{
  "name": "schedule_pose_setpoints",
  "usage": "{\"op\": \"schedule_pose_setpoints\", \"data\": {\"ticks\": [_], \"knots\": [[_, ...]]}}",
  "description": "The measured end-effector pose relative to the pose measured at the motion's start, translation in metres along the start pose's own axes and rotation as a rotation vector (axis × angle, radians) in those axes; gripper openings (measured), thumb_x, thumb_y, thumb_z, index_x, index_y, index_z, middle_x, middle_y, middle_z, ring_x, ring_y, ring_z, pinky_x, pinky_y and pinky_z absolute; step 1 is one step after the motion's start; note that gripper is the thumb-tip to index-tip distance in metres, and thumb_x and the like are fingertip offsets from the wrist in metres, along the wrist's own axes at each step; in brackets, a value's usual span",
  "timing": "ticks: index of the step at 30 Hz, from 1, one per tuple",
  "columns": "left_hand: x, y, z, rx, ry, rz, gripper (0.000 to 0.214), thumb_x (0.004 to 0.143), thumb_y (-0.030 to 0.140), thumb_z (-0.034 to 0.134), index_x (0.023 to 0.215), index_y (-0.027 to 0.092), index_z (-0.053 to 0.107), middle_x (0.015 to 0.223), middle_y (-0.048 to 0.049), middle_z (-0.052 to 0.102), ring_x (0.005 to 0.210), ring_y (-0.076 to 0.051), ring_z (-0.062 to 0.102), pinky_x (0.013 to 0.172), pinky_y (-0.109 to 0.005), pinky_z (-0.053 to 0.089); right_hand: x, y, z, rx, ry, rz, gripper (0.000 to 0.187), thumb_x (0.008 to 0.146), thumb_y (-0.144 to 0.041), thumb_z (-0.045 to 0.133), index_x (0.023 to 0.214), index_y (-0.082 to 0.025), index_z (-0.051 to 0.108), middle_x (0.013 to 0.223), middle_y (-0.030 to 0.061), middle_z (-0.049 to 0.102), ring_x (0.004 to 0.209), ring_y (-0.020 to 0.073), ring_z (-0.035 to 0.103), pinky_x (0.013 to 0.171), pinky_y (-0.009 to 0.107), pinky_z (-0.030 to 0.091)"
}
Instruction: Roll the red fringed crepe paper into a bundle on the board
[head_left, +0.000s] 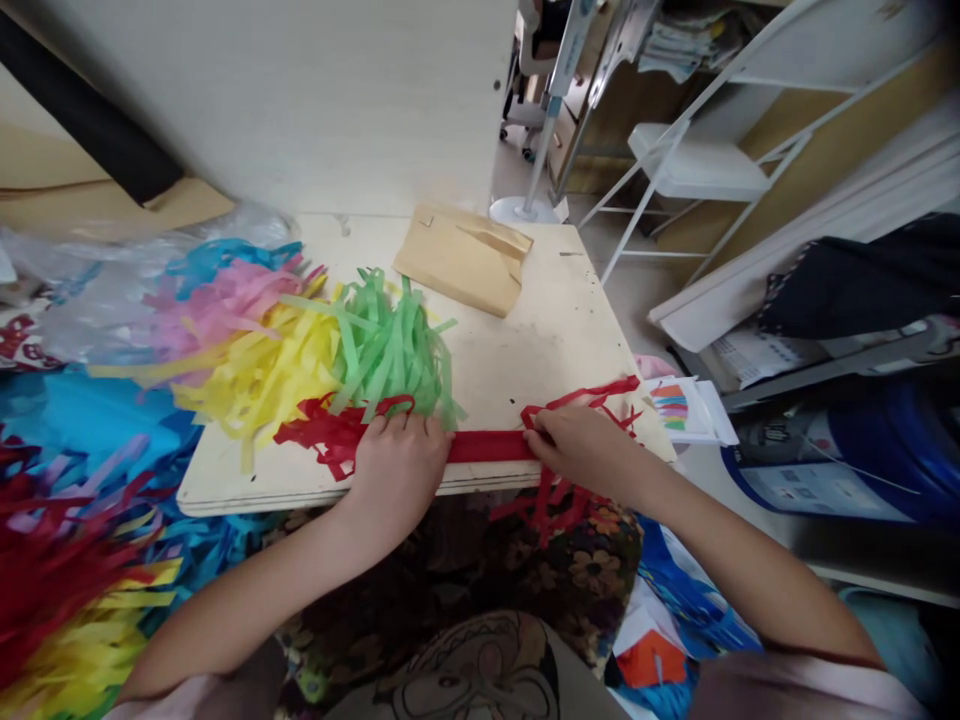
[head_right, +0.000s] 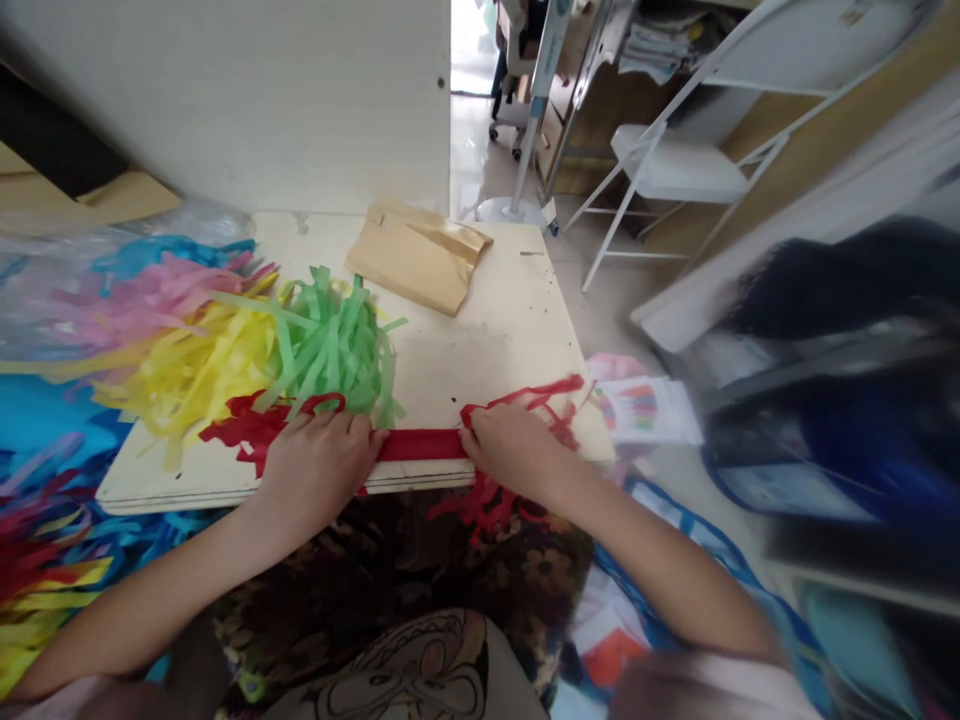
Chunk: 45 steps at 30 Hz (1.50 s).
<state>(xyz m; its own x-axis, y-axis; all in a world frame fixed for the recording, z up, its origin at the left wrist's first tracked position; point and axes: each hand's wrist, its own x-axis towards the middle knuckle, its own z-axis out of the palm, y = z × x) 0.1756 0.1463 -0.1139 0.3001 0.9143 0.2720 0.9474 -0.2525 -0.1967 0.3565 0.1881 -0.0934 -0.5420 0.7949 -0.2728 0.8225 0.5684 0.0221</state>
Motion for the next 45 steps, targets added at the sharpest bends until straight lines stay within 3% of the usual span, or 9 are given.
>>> {"op": "schedule_pose_setpoints", "data": {"ticks": [9, 12, 14, 17, 23, 30, 33, 37, 45], "knots": [[0.002, 0.004, -0.002, 0.004, -0.026, -0.033, 0.022, 0.075, 0.018, 0.042, 0.056, 0.013, 0.051, 0.051, -0.0067, 0.053, 0.053, -0.021, 0.050, 0.050, -0.030, 0.030, -0.002, -0.012, -0.013, -0.090, -0.082, 0.056, 0.027, 0.081, -0.024, 0.035, 0.075, -0.011, 0.058, 0.063, 0.0092, 0.061, 0.058, 0.0204, 0.058, 0.047, 0.027, 0.036], [0.001, 0.008, -0.006, 0.033, -0.014, -0.029, 0.015, 0.073, 0.012, 0.041, 0.063, 0.013, 0.052, 0.058, -0.0070, 0.053, 0.059, -0.022, 0.049, 0.051, -0.031, 0.031, -0.006, -0.040, -0.004, -0.256, 0.179, 0.199, 0.027, 0.078, -0.012, 0.036, 0.092, -0.003, 0.057, 0.083, 0.0190, 0.061, 0.077, 0.0269, 0.057, 0.062, 0.039, 0.041], [0.000, 0.011, -0.007, 0.036, 0.004, -0.002, 0.013, 0.073, 0.010, 0.040, 0.069, 0.013, 0.052, 0.063, -0.0070, 0.053, 0.063, -0.022, 0.049, 0.054, -0.032, 0.032, -0.007, -0.060, 0.012, -0.282, 0.409, 0.076, 0.034, 0.077, -0.013, 0.036, 0.105, 0.002, 0.049, 0.103, 0.0227, 0.054, 0.095, 0.0289, 0.050, 0.080, 0.045, 0.034], [-0.001, 0.011, -0.005, 0.018, 0.020, 0.051, 0.013, 0.073, 0.011, 0.040, 0.072, 0.014, 0.052, 0.068, -0.0071, 0.053, 0.068, -0.023, 0.048, 0.059, -0.036, 0.034, -0.007, -0.072, 0.039, -0.182, 0.533, -0.156, 0.041, 0.078, -0.022, 0.038, 0.110, 0.001, 0.047, 0.116, 0.0173, 0.048, 0.109, 0.0263, 0.039, 0.094, 0.040, 0.025], [0.000, 0.005, -0.001, 0.010, 0.050, 0.077, 0.015, 0.074, 0.010, 0.039, 0.075, 0.014, 0.053, 0.071, -0.0070, 0.054, 0.068, -0.024, 0.049, 0.058, -0.040, 0.036, -0.021, -0.051, 0.055, -0.107, 0.532, -0.003, 0.043, 0.080, -0.026, 0.036, 0.113, -0.001, 0.045, 0.121, 0.0151, 0.043, 0.114, 0.0230, 0.035, 0.097, 0.039, 0.021], [-0.012, 0.035, -0.002, -0.165, 0.363, 0.282, 0.024, 0.077, 0.011, 0.035, 0.089, 0.010, 0.057, 0.088, -0.0072, 0.061, 0.083, -0.017, 0.053, 0.087, -0.039, 0.034, -0.025, -0.049, 0.057, -0.141, 0.554, -0.007, 0.040, 0.079, -0.024, 0.035, 0.110, -0.002, 0.048, 0.119, 0.0158, 0.045, 0.113, 0.0245, 0.035, 0.096, 0.044, 0.019], [-0.019, 0.041, 0.013, -0.240, 0.317, 0.323, 0.029, 0.078, 0.015, 0.036, 0.099, 0.006, 0.053, 0.102, -0.0105, 0.058, 0.093, -0.017, 0.052, 0.083, -0.030, 0.041, -0.025, -0.047, 0.057, -0.169, 0.552, -0.027, 0.040, 0.079, -0.024, 0.037, 0.110, -0.002, 0.048, 0.119, 0.0163, 0.045, 0.113, 0.0251, 0.035, 0.096, 0.045, 0.019], [-0.029, 0.023, 0.024, -0.209, 0.241, 0.289, 0.030, 0.079, 0.020, 0.039, 0.102, 0.007, 0.053, 0.107, -0.0105, 0.055, 0.096, -0.017, 0.052, 0.080, -0.027, 0.043, -0.026, -0.044, 0.056, -0.190, 0.552, -0.012, 0.040, 0.081, -0.025, 0.035, 0.112, -0.002, 0.045, 0.119, 0.0153, 0.045, 0.113, 0.0241, 0.036, 0.095, 0.045, 0.019], [-0.042, 0.001, 0.011, -0.248, 0.282, 0.377, 0.019, 0.077, 0.014, 0.043, 0.086, 0.010, 0.059, 0.083, -0.0065, 0.063, 0.076, -0.016, 0.055, 0.064, -0.025, 0.045, -0.036, -0.047, 0.060, -0.268, 0.625, -0.037, 0.031, 0.081, -0.019, 0.037, 0.106, -0.006, 0.051, 0.112, 0.0135, 0.052, 0.109, 0.0249, 0.039, 0.093, 0.051, 0.017]]}}
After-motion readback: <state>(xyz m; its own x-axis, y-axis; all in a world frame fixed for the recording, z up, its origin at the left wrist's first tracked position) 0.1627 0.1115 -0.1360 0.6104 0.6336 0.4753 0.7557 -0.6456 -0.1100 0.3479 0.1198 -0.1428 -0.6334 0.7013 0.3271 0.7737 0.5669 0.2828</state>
